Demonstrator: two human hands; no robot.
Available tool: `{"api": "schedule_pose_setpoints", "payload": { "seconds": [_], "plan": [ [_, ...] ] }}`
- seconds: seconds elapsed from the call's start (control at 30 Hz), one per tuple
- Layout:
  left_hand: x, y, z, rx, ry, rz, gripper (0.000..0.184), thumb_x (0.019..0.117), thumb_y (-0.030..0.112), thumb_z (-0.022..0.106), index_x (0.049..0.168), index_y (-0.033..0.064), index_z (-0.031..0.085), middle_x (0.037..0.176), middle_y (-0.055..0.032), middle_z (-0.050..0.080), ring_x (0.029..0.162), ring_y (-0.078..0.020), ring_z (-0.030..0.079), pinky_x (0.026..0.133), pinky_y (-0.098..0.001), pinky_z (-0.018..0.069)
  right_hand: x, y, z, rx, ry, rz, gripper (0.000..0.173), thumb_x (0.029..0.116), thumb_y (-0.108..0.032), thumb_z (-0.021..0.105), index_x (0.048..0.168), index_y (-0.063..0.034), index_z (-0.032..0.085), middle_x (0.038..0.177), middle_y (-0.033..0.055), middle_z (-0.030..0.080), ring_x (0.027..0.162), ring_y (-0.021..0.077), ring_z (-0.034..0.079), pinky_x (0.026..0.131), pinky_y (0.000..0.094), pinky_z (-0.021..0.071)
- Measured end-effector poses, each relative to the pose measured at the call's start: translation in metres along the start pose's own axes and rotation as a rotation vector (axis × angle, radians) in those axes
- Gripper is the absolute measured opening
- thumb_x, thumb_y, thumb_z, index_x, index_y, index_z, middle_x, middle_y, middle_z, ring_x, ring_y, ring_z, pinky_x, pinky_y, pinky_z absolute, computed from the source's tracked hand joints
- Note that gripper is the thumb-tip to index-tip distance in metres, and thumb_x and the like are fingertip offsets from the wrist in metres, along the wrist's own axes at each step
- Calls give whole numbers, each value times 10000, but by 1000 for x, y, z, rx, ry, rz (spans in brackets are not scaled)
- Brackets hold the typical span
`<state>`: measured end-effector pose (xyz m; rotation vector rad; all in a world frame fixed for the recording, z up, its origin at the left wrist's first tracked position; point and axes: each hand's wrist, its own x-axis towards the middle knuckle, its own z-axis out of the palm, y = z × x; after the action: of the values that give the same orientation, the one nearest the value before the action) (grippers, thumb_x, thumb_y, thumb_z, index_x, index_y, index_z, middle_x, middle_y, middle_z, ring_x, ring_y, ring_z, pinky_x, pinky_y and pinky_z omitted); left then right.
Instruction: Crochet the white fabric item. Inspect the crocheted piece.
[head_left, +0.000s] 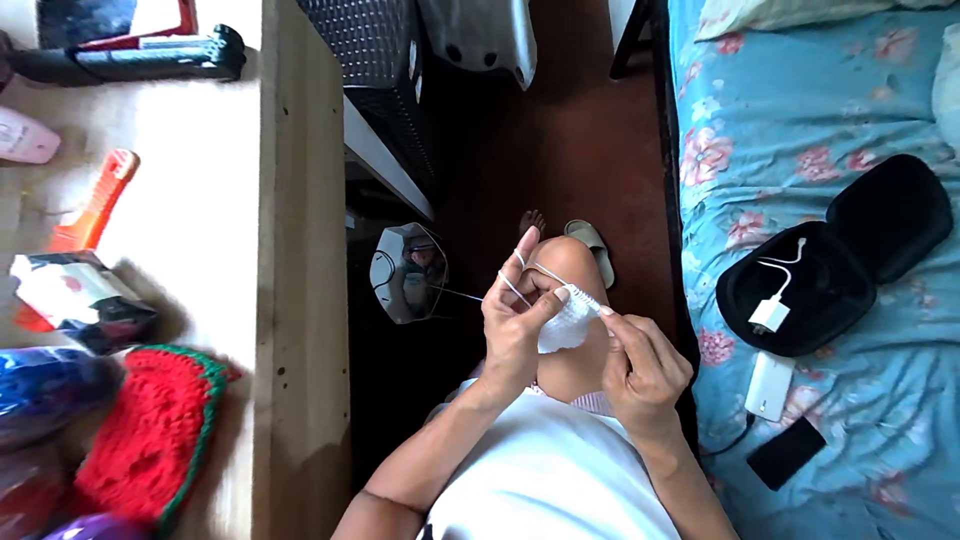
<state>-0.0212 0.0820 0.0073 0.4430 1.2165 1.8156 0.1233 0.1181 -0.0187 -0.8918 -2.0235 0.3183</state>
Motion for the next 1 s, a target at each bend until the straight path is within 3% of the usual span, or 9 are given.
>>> {"api": "schedule_pose_setpoints", "payload": {
  "seconds": [0.43,0.83,1.0],
  "plan": [
    [-3,10,-1,-93,-38,-136,668,875,-67,593,1515,66,450,772,-21,678,697,-81,658,760,-275,584,-2,2,-1,280,4,75,177,992,-29,578,1009,41,740,852,116,676,794,53,636,738,118,511],
    [-6,13,0,-196,-69,-215,645,897,-54,558,1520,72,447,734,-16,645,672,-80,645,741,-262,579,-4,0,-1,443,14,166,138,981,-16,604,1024,40,722,888,74,666,821,-4,617,751,95,511],
    [-6,12,3,-250,-54,-275,608,895,-60,543,1486,74,489,689,-6,620,647,-82,637,717,-265,578,-5,-2,-2,659,-3,342,133,950,23,636,1042,21,731,943,8,701,856,-13,642,768,127,550]
  ]
}}
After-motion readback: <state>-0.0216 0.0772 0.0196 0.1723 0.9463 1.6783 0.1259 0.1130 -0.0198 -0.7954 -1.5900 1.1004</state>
